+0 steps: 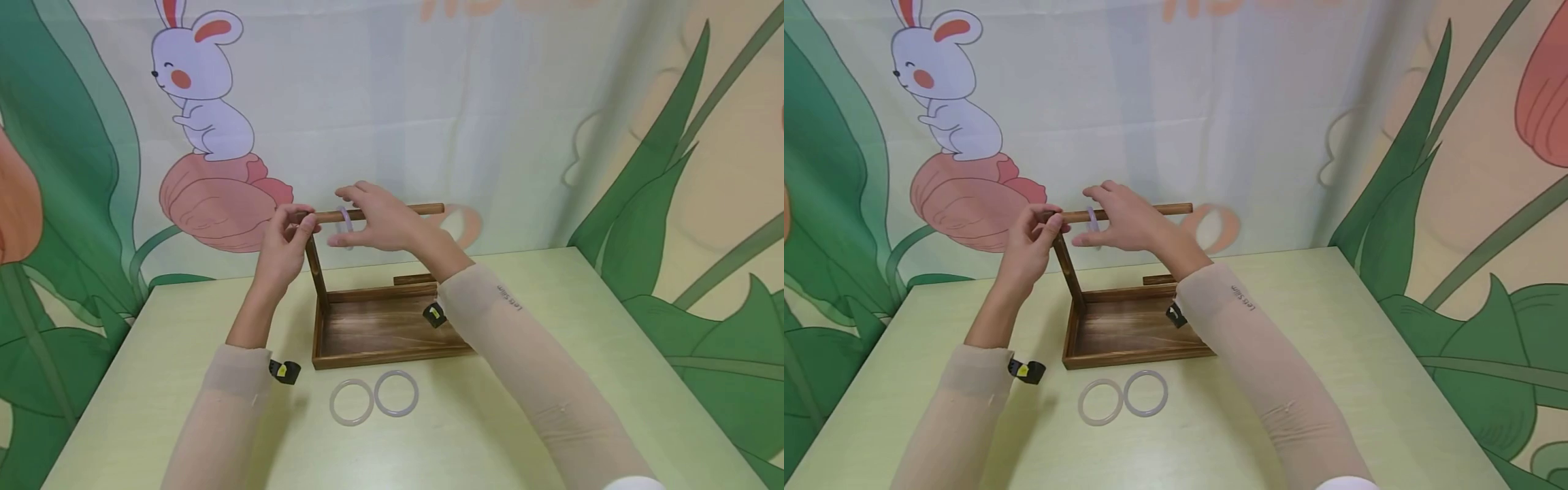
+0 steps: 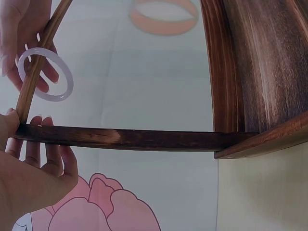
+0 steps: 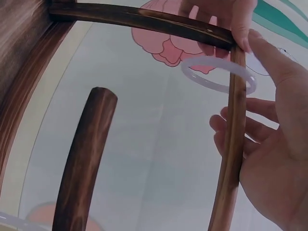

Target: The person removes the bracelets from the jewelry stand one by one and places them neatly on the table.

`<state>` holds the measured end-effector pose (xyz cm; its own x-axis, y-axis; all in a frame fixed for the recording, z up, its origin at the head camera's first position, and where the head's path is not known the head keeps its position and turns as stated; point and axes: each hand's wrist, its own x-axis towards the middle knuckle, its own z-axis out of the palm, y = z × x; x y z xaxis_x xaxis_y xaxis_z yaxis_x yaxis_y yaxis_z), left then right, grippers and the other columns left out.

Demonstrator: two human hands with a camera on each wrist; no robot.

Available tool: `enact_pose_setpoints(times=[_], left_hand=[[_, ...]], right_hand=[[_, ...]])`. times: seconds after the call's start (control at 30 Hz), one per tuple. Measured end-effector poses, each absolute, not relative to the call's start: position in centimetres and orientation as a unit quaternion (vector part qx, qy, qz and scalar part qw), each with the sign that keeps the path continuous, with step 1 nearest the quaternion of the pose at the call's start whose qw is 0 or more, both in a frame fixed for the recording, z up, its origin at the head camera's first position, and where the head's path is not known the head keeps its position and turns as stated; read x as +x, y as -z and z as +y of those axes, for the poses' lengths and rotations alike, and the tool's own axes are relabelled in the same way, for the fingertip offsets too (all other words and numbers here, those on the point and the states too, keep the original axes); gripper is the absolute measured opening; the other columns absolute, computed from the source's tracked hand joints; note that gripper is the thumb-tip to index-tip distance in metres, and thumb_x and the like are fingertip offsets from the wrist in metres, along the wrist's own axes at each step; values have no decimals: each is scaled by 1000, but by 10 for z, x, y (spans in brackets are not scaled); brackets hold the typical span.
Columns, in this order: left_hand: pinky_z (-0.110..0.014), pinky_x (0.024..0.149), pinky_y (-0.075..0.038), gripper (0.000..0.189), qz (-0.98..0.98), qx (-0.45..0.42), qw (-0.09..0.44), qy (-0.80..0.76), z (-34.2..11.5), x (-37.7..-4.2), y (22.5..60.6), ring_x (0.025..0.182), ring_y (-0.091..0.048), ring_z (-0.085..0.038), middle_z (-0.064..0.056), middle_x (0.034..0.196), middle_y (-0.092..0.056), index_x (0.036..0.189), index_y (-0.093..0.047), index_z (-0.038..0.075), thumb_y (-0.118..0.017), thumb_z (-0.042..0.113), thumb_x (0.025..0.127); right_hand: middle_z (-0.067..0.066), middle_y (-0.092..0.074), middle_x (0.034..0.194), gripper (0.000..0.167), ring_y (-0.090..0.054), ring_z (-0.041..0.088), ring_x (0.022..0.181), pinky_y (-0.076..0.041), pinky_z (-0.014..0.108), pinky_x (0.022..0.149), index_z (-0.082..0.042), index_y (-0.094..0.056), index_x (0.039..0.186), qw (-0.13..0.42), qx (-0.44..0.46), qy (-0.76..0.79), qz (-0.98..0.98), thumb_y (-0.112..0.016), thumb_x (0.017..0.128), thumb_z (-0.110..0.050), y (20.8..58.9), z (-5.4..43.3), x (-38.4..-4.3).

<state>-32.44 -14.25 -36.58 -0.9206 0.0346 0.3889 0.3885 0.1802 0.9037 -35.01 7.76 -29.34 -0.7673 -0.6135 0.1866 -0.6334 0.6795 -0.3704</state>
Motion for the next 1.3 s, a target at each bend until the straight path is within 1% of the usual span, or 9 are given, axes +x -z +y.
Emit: enact_pose_setpoints(times=[0.17, 0.23, 0.33, 0.43, 0.63, 0.77, 1.0, 1.17, 1.3], left_hand=[[-36, 108, -48, 34, -755, -138, 143, 625, -142, -324, 366, 119, -66, -29, -7, 118, -60, 134, -56, 7, -58, 31, 110], [-36, 107, -47, 33, -755, -137, 143, 625, -143, -324, 366, 119, -66, -29, -5, 117, -60, 133, -57, 8, -58, 31, 110], [-36, 106, -47, 33, -754, -138, 146, 625, -144, -324, 367, 118, -66, -29, -5, 117, -60, 134, -57, 8, -58, 31, 110], [-35, 105, -47, 35, -754, -138, 147, 625, -144, -324, 368, 118, -66, -31, -7, 117, -60, 135, -57, 6, -58, 31, 110], [-35, 104, -46, 38, -756, -142, 147, 622, -143, -324, 367, 118, -66, -33, -10, 118, -60, 136, -56, 4, -59, 31, 110], [-35, 105, -47, 37, -757, -143, 147, 621, -143, -324, 367, 118, -66, -32, -8, 117, -59, 136, -56, 4, -58, 31, 110], [-37, 107, -47, 33, -752, -144, 149, 625, -143, -326, 367, 115, -66, -26, -5, 114, -59, 134, -57, 7, -58, 29, 111], [-37, 109, -48, 33, -749, -151, 146, 629, -142, -326, 367, 117, -66, -29, -6, 115, -59, 134, -57, 6, -59, 29, 110], [-36, 109, -48, 33, -746, -151, 144, 632, -142, -325, 366, 117, -66, -31, -6, 115, -59, 133, -57, 5, -58, 28, 110]], right_hand=[[8, -59, 141, 81, -56, 24, 131, -47, 40, 110, -6, -53, 152, 28, 354, -213, -910, -80, 92, -54, 294, 81, -352], [6, -60, 138, 78, -57, 24, 129, -47, 39, 109, -5, -55, 150, 30, 357, -209, -910, -82, 92, -51, 294, 81, -352], [5, -61, 139, 78, -57, 24, 130, -48, 40, 109, -7, -53, 152, 28, 361, -208, -909, -83, 93, -47, 295, 81, -353], [6, -59, 145, 81, -57, 24, 131, -47, 41, 110, -10, -49, 157, 23, 366, -206, -907, -83, 93, -45, 297, 81, -354], [5, -51, 158, 83, -51, 23, 139, -40, 43, 117, -16, -44, 162, 9, 381, -187, -905, -83, 94, -42, 295, 83, -354], [3, -52, 158, 80, -50, 22, 141, -39, 41, 118, -15, -45, 161, 2, 384, -177, -906, -83, 95, -38, 294, 83, -354], [6, -56, 152, 82, -55, 22, 134, -43, 40, 115, -10, -46, 159, 6, 385, -180, -905, -83, 93, -43, 293, 83, -356], [6, -57, 150, 80, -55, 23, 134, -42, 40, 115, -9, -49, 157, 7, 380, -186, -906, -84, 93, -42, 292, 85, -356], [7, -56, 152, 79, -53, 24, 137, -41, 40, 117, -9, -49, 157, 5, 382, -188, -905, -83, 93, -42, 292, 86, -355]])
